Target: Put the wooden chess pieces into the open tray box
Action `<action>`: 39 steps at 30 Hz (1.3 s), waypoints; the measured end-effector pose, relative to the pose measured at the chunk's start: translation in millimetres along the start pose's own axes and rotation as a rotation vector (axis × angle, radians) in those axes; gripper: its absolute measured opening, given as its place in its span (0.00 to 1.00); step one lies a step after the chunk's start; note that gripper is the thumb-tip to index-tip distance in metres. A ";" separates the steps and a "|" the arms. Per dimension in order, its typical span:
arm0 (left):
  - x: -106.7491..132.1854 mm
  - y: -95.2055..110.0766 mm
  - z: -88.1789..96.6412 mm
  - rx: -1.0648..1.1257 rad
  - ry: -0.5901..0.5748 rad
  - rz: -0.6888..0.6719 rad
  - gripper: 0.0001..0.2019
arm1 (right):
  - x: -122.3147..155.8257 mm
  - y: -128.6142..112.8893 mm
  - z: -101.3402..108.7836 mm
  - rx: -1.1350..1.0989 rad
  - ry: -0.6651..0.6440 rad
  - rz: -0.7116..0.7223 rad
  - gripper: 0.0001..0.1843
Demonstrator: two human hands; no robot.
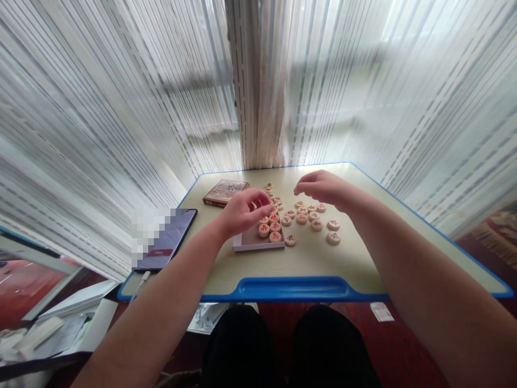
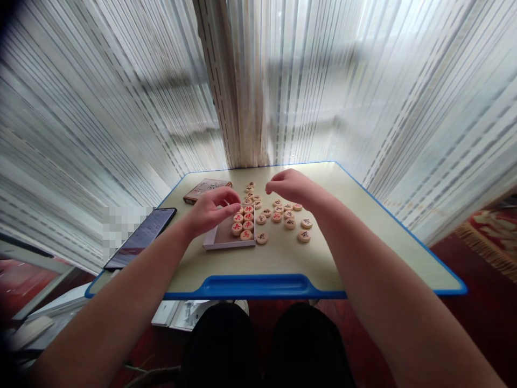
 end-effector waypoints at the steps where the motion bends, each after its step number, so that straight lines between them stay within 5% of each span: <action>1: 0.1 0.9 0.9 -0.015 0.016 -0.006 0.14 | -0.4 1.6 2.0 -0.008 -0.010 -0.015 0.09; 9: 0.1 2.5 -2.2 0.041 -0.004 -0.038 0.16 | 2.3 2.3 2.7 0.380 -0.075 -0.059 0.08; 16: -0.8 -1.0 -1.0 0.090 0.035 -0.046 0.19 | 4.8 4.7 -13.1 0.512 -0.257 0.036 0.16; 23: -1.3 -2.1 1.0 0.009 0.046 -0.073 0.18 | 3.3 8.0 -22.4 0.592 -0.287 0.014 0.14; 27: -1.4 -3.0 8.4 -0.046 0.150 -0.096 0.17 | 2.3 7.8 -26.0 0.635 -0.293 0.019 0.12; 33: -1.2 -5.1 12.3 -0.135 0.213 -0.099 0.15 | 4.4 -1.4 -23.6 0.602 -0.224 0.058 0.09; 39: 1.0 -5.7 14.5 -0.486 0.306 -0.181 0.10 | 6.0 -11.4 -21.9 0.188 -0.143 0.162 0.12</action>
Point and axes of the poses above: each hand's wrist, its own x-axis away from the middle knuckle, its own z-axis out of the back of the hand, y = z × x, the point moved 4 cm from there along -x, towards the middle knuckle, and after that the axes turned 8 degrees about -y, right-handed, at the moved point
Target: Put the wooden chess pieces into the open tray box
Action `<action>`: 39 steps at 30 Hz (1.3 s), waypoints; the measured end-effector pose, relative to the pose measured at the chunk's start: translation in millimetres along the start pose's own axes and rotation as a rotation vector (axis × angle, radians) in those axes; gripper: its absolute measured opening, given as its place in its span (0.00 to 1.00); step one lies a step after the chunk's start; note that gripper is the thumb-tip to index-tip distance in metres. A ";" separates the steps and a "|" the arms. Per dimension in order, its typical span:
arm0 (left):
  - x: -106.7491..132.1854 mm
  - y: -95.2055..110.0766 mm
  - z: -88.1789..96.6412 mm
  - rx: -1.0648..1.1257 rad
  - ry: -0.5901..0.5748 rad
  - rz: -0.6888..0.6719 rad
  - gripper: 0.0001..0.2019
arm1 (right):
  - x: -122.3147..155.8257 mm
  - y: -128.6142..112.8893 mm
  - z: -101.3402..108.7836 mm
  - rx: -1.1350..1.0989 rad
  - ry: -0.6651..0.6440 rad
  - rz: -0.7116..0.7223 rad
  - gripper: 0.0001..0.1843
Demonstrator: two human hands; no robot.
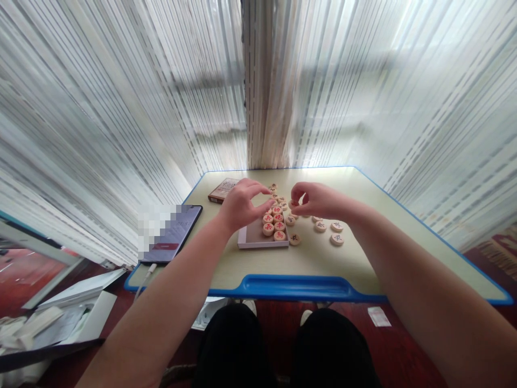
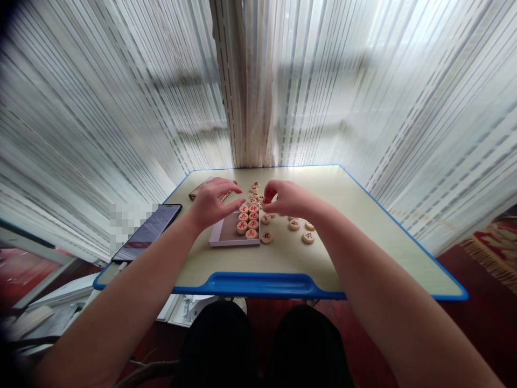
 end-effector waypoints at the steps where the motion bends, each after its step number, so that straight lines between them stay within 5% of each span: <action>1: 0.2 -1.3 -0.6 -0.023 -0.005 -0.014 0.10 | -1.4 0.2 -0.6 -0.026 0.025 0.011 0.13; 5: 0.9 -3.1 -3.5 -0.073 -0.008 -0.075 0.08 | -8.2 1.1 -4.0 -0.161 0.129 0.046 0.13; 11: 1.5 5.2 -4.4 -0.052 -0.001 -0.153 0.09 | -11.5 -3.5 -13.0 -0.519 0.094 0.081 0.09; 23: 1.2 1.7 -6.6 -0.048 -0.079 -0.091 0.11 | -18.4 -5.3 -32.7 -0.649 -0.062 0.101 0.06; 30: 0.7 2.4 -6.9 0.006 -0.063 -0.100 0.11 | -15.6 -6.6 -26.9 -0.659 -0.008 0.072 0.05; 34: -0.1 3.9 -4.6 0.021 -0.064 -0.093 0.08 | -14.0 -8.4 -25.6 -0.689 0.010 0.076 0.13; 39: 0.5 6.9 -3.5 0.043 -0.042 -0.091 0.10 | -14.7 -8.4 -28.5 -0.728 0.006 0.079 0.08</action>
Point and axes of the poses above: each hand's wrist, its own x-axis away from the middle knuckle, its own z-axis out of the back of the hand, y = z × x, the point moved 4 cm from there along -x, towards the middle knuckle, and after that the axes turned 8 degrees about -y, right-handed, at the moved point
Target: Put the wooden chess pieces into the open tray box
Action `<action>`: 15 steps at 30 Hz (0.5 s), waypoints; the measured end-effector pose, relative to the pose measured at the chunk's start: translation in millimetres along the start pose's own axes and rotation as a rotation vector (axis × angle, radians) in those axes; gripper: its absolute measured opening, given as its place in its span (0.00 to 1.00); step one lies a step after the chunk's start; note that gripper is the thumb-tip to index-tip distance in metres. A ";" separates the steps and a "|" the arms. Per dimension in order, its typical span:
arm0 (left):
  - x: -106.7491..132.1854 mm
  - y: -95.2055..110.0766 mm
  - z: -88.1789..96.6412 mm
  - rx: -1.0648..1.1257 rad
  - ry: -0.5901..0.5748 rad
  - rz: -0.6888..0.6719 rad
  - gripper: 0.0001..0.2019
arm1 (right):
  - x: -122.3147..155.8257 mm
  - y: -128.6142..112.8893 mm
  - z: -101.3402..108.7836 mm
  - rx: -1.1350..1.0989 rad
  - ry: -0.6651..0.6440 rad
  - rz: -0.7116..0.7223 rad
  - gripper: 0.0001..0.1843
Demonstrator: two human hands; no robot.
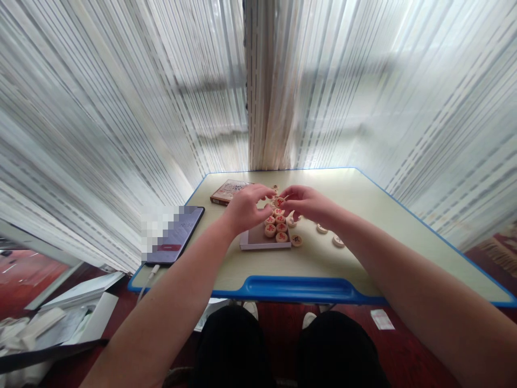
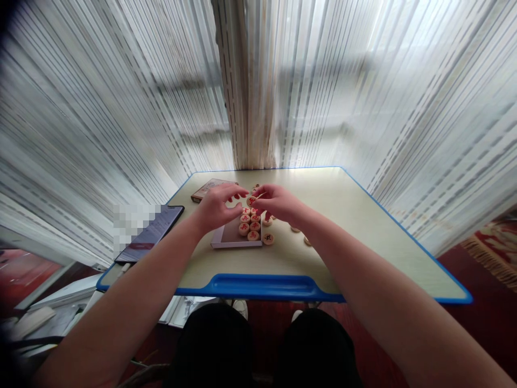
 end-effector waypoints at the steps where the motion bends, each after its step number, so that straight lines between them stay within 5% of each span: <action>1: 0.3 0.4 -0.3 0.008 -0.002 -0.001 0.13 | -0.4 0.8 -0.2 -0.008 0.005 -0.002 0.07; 5: 0.5 2.5 -1.1 0.026 -0.031 -0.012 0.17 | -1.0 2.5 -2.8 -0.068 -0.029 -0.005 0.07; 10: -1.8 9.7 0.3 0.040 -0.066 -0.046 0.08 | 0.6 0.5 -2.0 -0.083 -0.037 -0.034 0.06; 12: -2.2 9.2 1.6 0.068 -0.100 0.022 0.09 | 0.8 -0.1 0.1 -0.085 -0.030 -0.045 0.04; 15: 1.0 2.0 1.8 0.101 -0.304 0.200 0.10 | 0.6 0.7 4.9 -0.069 0.020 -0.064 0.01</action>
Point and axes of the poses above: each hand's wrist, its own x-axis away from the middle knuckle, its own z-axis out of the back of the hand, y = z × x, the point moved 4 cm from there along -x, towards the middle knuckle, and after that the axes turned 8 degrees about -y, right-handed, at the moved point
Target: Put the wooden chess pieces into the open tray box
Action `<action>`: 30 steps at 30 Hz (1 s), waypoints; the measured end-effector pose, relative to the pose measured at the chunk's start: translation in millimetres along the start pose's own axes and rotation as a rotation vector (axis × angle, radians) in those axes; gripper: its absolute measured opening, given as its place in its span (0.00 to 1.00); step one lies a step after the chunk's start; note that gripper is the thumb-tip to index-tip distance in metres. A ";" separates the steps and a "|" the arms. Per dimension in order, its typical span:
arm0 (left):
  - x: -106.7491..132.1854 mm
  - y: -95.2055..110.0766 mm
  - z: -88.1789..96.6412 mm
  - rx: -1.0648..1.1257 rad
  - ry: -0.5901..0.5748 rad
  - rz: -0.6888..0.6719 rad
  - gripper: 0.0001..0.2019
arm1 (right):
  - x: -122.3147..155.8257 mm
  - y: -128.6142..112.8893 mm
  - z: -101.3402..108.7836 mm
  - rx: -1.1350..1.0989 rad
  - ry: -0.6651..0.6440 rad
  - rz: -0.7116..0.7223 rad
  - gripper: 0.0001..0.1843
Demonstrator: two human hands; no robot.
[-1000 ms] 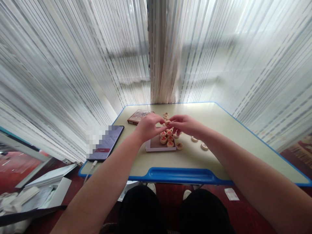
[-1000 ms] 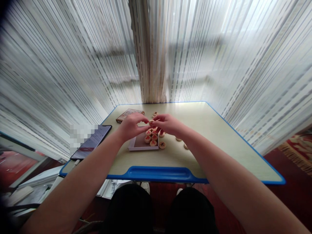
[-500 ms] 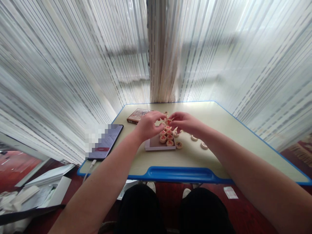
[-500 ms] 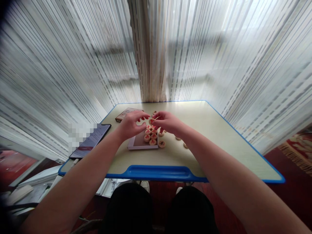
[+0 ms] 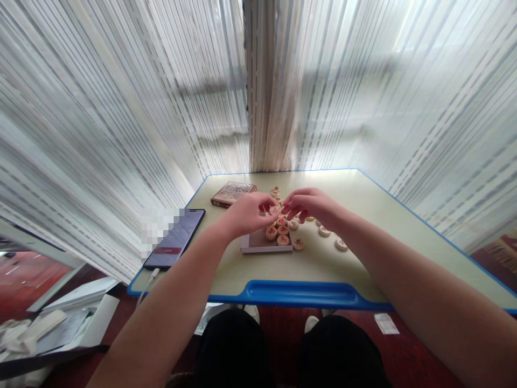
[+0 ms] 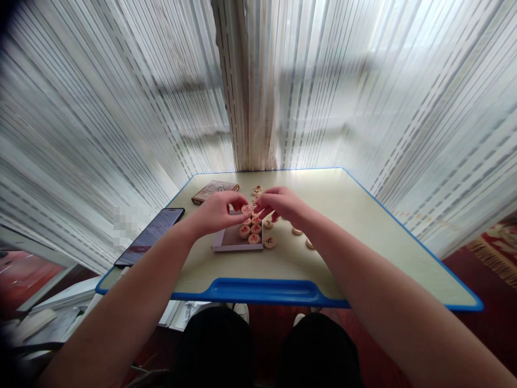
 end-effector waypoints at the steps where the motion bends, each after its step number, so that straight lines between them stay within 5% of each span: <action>1: 1.9 -3.6 0.2 0.006 -0.088 0.061 0.11 | -0.2 0.5 1.7 0.012 0.024 -0.003 0.00; 5: 12.2 -14.5 7.3 -0.020 -0.306 0.212 0.12 | -2.0 4.6 2.0 0.097 0.033 -0.010 0.01; 14: 19.3 -9.0 1.2 -0.076 -0.551 0.292 0.13 | -7.1 11.3 4.3 0.538 0.204 0.026 0.09; 30: 15.1 -12.6 -6.9 -0.102 -0.607 0.278 0.14 | -7.9 9.1 0.1 0.618 0.183 0.074 0.09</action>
Point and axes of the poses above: each hand's wrist, its own x-axis away from the middle knuckle, its own z-axis out of the back of the hand, y = z × x, the point moved 4 cm from there along -x, towards the middle knuckle, and after that the axes turned 8 degrees about -y, right-handed, at the moved point
